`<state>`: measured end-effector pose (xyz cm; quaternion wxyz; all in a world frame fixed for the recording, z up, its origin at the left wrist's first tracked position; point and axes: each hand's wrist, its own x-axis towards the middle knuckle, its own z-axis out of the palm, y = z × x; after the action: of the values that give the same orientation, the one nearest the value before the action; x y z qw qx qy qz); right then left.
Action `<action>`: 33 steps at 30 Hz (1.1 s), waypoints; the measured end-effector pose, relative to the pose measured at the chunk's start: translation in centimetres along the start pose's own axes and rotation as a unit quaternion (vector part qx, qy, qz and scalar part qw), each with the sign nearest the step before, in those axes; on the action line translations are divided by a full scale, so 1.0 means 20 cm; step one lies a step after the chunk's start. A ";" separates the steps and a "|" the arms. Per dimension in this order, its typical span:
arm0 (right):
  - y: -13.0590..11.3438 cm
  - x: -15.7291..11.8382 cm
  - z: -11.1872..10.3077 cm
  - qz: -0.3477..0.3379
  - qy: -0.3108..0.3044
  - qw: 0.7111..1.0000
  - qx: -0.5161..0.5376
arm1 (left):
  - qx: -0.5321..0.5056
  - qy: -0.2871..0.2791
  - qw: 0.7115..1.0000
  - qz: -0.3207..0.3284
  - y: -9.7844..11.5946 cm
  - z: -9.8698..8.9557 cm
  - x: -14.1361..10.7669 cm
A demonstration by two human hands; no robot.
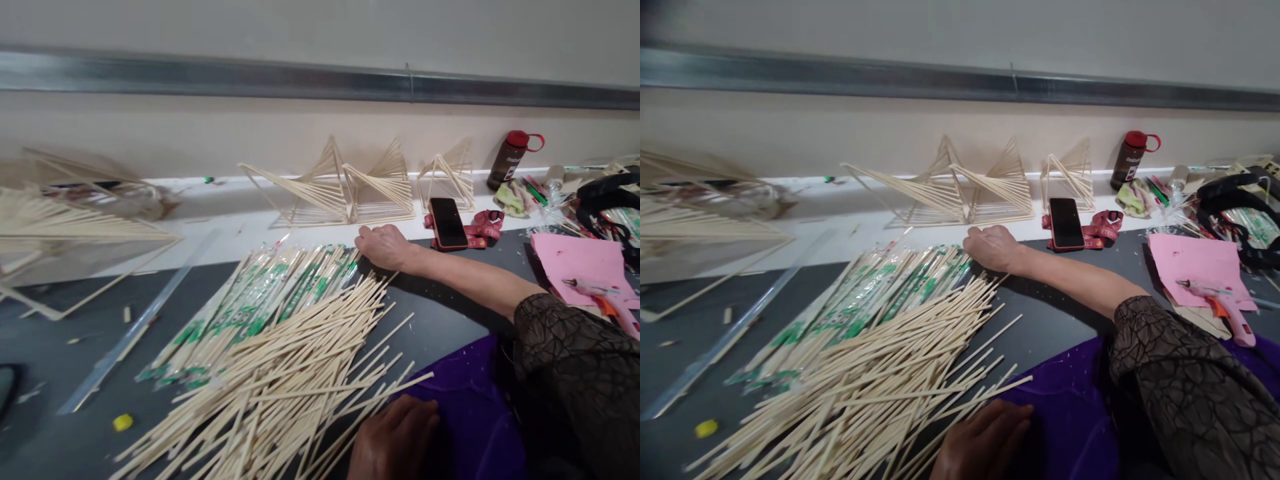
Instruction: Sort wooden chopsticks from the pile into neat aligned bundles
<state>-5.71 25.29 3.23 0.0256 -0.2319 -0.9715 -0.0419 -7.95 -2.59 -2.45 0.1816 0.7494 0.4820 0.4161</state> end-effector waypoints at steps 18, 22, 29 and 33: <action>0.19 -0.09 0.08 0.144 -0.041 0.987 -0.063 | 0.042 -0.007 0.999 0.005 0.01 0.00 -0.01; 0.19 -0.07 0.10 0.148 -0.045 0.986 -0.067 | 0.034 -0.017 0.999 -0.001 0.02 -0.01 -0.02; 0.21 -0.05 0.13 0.144 -0.034 0.987 -0.066 | 0.033 -0.032 0.999 -0.011 0.02 -0.02 -0.01; 0.21 -0.05 0.14 0.143 -0.025 0.988 -0.060 | 0.040 -0.039 0.998 -0.010 0.03 -0.03 0.00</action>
<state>-2.95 28.76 0.59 -0.0068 -0.3706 -0.9244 -0.0905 -8.09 -2.93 -1.81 0.1738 0.7666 0.4988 0.3652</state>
